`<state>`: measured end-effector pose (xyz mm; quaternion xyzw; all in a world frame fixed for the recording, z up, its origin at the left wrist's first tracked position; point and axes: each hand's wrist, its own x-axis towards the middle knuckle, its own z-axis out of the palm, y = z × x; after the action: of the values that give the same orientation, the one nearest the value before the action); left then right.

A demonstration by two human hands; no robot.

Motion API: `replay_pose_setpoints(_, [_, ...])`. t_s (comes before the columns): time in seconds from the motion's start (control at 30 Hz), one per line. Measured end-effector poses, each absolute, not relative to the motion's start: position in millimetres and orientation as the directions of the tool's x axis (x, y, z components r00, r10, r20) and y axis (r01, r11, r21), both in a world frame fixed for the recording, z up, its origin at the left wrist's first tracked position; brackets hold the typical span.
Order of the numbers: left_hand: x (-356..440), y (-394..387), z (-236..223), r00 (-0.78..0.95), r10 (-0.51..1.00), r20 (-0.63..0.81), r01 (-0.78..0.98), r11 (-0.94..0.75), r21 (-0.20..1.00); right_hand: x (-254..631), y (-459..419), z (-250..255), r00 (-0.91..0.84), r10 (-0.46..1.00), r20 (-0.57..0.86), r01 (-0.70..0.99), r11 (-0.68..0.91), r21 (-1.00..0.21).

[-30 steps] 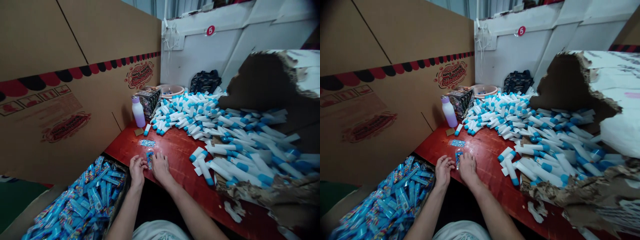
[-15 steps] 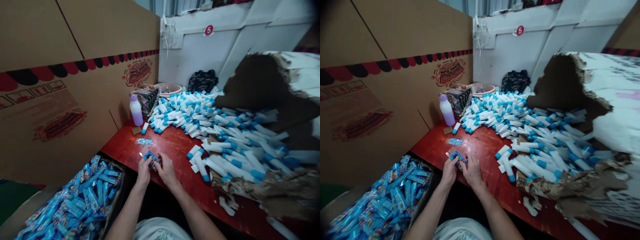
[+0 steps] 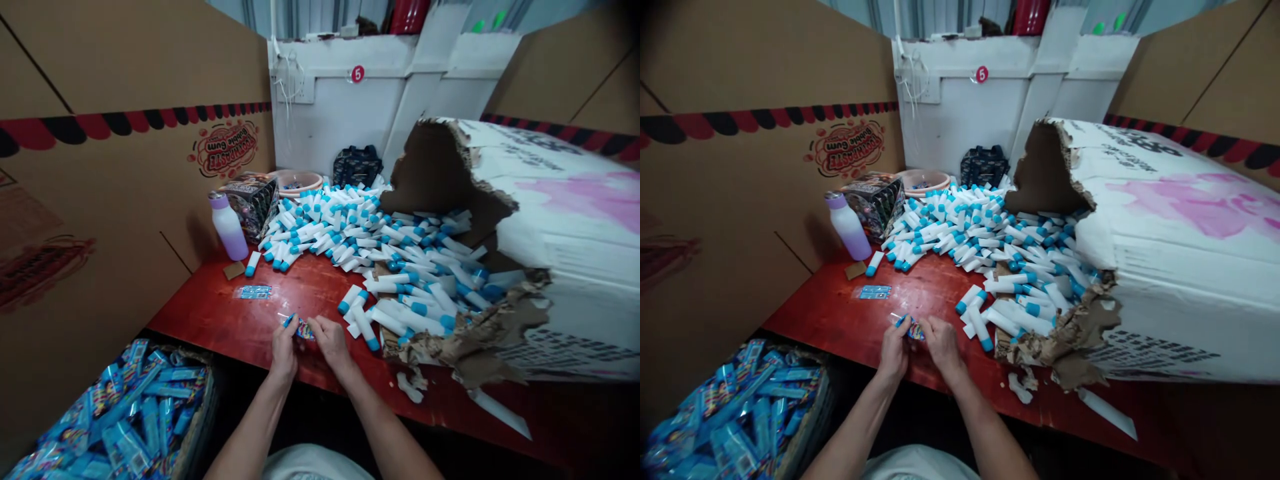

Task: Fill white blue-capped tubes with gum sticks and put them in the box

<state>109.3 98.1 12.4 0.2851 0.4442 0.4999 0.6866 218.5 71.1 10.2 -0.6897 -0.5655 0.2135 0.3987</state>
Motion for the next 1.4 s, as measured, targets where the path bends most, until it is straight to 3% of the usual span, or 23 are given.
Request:
replay_pose_setpoints(0.1, [116,101,14,0.121,0.914,-0.388,-0.47,0.397,0.788,247,76,30,0.255,0.927,0.275,0.901,-0.125,-0.415])
replay_pose_setpoints(0.17, [118,103,14,0.16,0.893,-0.42,-0.519,0.438,0.734,267,83,37,0.226,0.939,0.26,0.968,-0.186,-0.169])
replay_pose_setpoints(0.23, [118,106,13,0.211,0.875,-0.436,-0.555,0.474,0.684,283,89,38,0.205,0.959,0.194,0.979,-0.203,-0.029])
replay_pose_setpoints(0.3, [116,108,12,0.24,0.861,-0.449,-0.575,0.498,0.649,292,94,34,0.195,0.972,0.133,0.979,-0.2,0.028])
replay_pose_setpoints(0.43, [108,112,9,0.24,0.829,-0.505,-0.607,0.534,0.589,290,99,26,0.17,0.979,0.114,0.983,-0.176,0.042])
replay_pose_setpoints(0.5, [101,114,9,0.228,0.816,-0.531,-0.628,0.541,0.56,283,100,28,0.126,0.983,0.137,0.992,-0.126,-0.007])
replay_pose_setpoints(0.6, [89,117,9,0.181,0.834,-0.522,-0.683,0.489,0.543,266,99,37,0.049,0.99,0.135,0.963,-0.011,-0.269])
replay_pose_setpoints(0.7, [77,119,11,0.149,0.861,-0.486,-0.72,0.431,0.544,243,91,49,-0.041,0.985,0.17,0.809,0.132,-0.573])
replay_pose_setpoints(0.77, [71,120,11,0.126,0.872,-0.474,-0.735,0.403,0.545,228,84,55,-0.087,0.969,0.231,0.747,0.217,-0.629])
replay_pose_setpoints(0.87, [65,120,13,0.09,0.884,-0.458,-0.755,0.36,0.547,212,73,61,-0.143,0.955,0.261,0.79,0.269,-0.55])
replay_pose_setpoints(1.17, [64,115,22,0.038,0.921,-0.389,-0.718,0.296,0.63,199,56,71,-0.169,0.943,0.287,0.974,0.204,-0.095])
replay_pose_setpoints(1.3, [65,112,25,0.003,0.941,-0.337,-0.663,0.254,0.704,196,49,74,-0.175,0.937,0.303,0.982,0.187,-0.011])
replay_pose_setpoints(1.4, [66,110,28,-0.002,0.947,-0.322,-0.627,0.249,0.738,196,47,72,-0.15,0.939,0.311,0.985,0.169,-0.034])
